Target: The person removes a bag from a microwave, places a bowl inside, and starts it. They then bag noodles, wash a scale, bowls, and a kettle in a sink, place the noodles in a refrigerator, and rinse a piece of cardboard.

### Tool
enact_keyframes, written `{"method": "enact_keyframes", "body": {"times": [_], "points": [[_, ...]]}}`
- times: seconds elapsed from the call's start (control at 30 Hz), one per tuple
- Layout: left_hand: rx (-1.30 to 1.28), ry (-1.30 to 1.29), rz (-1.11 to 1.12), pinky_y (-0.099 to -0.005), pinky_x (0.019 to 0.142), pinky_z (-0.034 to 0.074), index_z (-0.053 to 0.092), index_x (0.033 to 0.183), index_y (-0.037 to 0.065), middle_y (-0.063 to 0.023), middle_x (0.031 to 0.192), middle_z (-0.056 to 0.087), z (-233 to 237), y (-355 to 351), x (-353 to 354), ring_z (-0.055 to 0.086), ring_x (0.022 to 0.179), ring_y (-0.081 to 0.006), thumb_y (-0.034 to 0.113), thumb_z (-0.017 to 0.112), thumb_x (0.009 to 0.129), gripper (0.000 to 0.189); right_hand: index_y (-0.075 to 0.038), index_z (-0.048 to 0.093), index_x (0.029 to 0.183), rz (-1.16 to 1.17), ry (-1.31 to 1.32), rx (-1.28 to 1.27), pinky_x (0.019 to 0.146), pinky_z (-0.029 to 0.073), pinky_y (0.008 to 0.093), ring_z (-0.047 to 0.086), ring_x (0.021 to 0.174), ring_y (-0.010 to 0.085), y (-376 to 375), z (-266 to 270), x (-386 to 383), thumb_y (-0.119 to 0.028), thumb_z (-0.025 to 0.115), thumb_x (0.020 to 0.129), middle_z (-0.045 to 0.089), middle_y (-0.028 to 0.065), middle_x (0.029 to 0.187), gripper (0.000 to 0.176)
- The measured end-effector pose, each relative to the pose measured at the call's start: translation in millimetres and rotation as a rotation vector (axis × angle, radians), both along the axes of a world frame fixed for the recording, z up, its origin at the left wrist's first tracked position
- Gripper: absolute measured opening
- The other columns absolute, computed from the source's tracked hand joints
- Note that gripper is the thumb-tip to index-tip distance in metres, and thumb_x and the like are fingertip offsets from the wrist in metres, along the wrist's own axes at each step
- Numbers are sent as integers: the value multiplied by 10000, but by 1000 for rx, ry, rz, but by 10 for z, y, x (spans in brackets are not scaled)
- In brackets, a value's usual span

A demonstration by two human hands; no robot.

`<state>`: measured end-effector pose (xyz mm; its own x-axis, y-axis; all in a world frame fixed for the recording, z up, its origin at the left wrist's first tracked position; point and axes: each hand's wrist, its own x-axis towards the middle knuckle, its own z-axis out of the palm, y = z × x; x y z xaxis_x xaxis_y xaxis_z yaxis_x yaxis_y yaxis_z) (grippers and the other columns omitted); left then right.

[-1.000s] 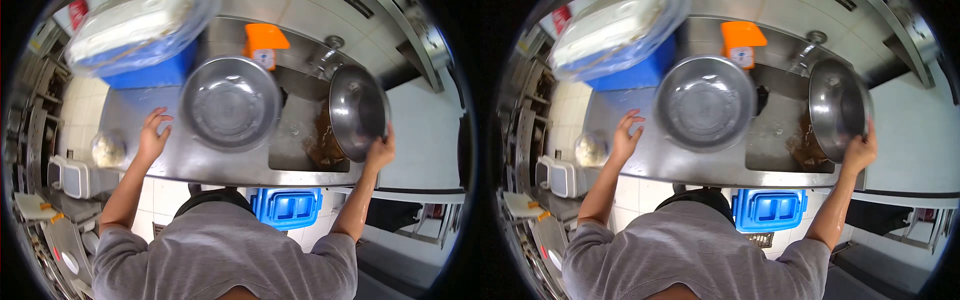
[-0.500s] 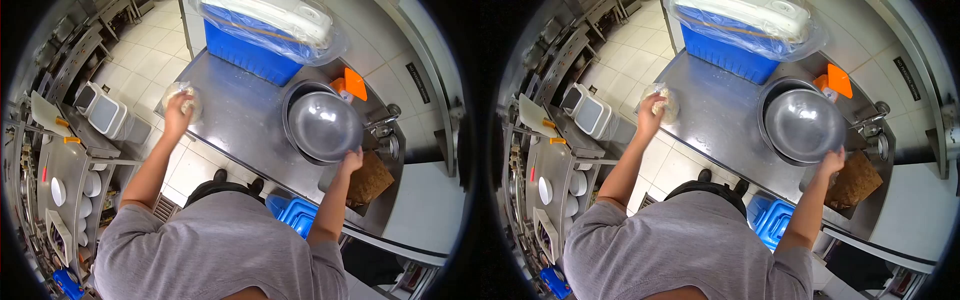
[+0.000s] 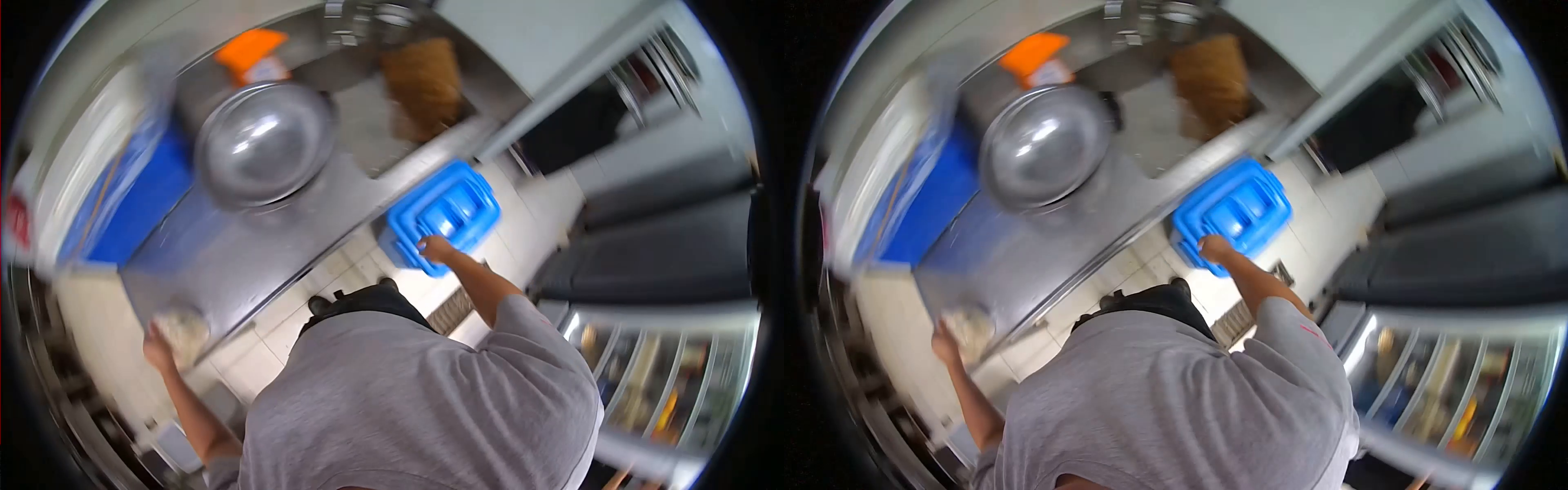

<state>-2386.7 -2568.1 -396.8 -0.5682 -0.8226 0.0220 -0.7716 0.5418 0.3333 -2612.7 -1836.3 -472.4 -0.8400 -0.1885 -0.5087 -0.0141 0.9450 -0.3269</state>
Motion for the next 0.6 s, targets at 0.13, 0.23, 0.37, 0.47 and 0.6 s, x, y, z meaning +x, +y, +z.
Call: {"method": "enact_keyframes", "body": {"times": [0.13,0.23,0.37,0.47,0.6], "points": [[-148,-74,-39,-471,649,476,656,883,-65,-254,812,650,-293,-55,-3,622,746,-405,615,508,852,697,-179,670,1101,526,-618,447,782,513,386,606,1011,286,1102,-991,1377,-109,692,682,650,75,1084,425],[-378,-363,-26,-440,678,495,625,949,-101,-251,864,654,-4,749,-206,624,715,-369,560,599,825,673,-157,650,1140,382,-728,479,752,521,388,645,916,264,1681,-930,2285,-36,679,687,677,98,1028,470],[-500,-297,-168,-422,672,493,630,958,-87,-230,863,661,164,1317,-349,627,715,-345,503,619,831,603,-98,626,1134,-525,-735,113,724,523,404,660,819,235,2379,-1111,3230,-99,533,865,687,118,951,285],[-458,-149,-434,-409,668,491,633,964,-75,-214,862,665,321,1807,-555,629,716,-326,461,634,836,552,-106,568,1216,-405,-791,124,719,529,406,660,864,257,2653,-965,3516,-130,614,830,680,89,986,389],[55,37,-898,-394,674,497,630,989,-74,-209,879,667,303,2923,-1109,633,718,-302,408,671,825,511,-108,647,1148,-838,-829,238,911,436,464,510,1192,295,2826,-552,4006,-176,740,697,553,143,1282,466]]}}
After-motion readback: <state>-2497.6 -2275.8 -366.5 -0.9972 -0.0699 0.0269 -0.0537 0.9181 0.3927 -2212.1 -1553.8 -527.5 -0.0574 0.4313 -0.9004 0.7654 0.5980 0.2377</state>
